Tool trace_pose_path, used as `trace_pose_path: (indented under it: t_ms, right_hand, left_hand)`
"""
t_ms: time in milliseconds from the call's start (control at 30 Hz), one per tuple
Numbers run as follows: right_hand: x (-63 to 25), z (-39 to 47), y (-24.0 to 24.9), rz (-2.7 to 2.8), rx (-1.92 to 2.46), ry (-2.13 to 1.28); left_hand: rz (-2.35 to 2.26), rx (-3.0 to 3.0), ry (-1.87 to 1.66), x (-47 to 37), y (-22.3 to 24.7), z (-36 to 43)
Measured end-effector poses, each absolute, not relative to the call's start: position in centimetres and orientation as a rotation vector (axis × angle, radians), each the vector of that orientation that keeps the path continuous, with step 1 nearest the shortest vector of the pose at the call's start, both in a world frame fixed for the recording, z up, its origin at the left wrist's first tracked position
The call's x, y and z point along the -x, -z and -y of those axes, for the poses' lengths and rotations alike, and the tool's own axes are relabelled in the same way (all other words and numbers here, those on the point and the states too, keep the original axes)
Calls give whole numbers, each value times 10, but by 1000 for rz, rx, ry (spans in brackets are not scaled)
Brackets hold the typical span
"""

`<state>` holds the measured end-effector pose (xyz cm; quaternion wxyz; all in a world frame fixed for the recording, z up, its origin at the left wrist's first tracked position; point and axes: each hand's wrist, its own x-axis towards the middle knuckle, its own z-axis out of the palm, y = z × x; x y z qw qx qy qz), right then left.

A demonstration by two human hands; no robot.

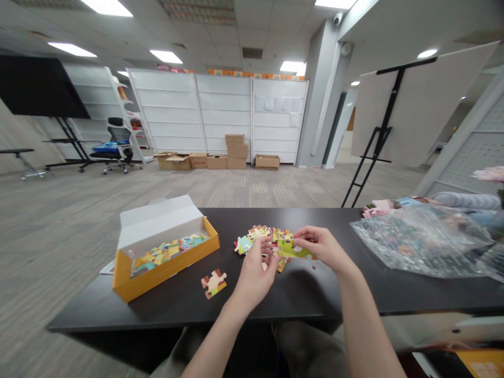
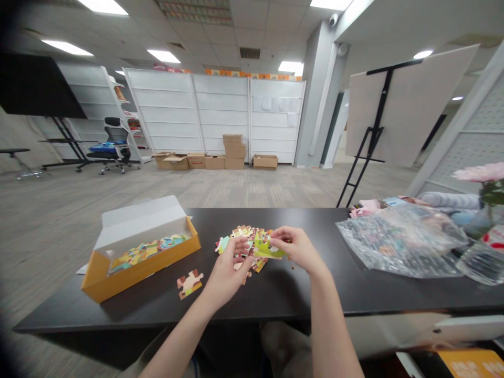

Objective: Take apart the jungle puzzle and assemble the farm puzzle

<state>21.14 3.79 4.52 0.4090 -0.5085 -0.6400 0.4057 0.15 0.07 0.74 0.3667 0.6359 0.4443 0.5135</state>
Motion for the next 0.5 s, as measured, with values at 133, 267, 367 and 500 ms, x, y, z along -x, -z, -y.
trace_pose_path:
  t_ms: [133, 267, 367, 500]
  right_hand:
    - [-260, -57, -24, 1567, 1450, -927]
    - [-276, -77, 2, 1667, 1523, -963]
    - [-275, -81, 6, 1762, 1551, -763]
    - [-272, -69, -2, 1871, 1591, -345]
  left_hand:
    - [-1256, -1862, -1320, 1, -5, -1]
    - [-1314, -1967, -1291, 6, -2, 1]
    - [-1353, -2049, -1274, 7, -2, 2]
    - [-1373, -2151, -1270, 12, -2, 0]
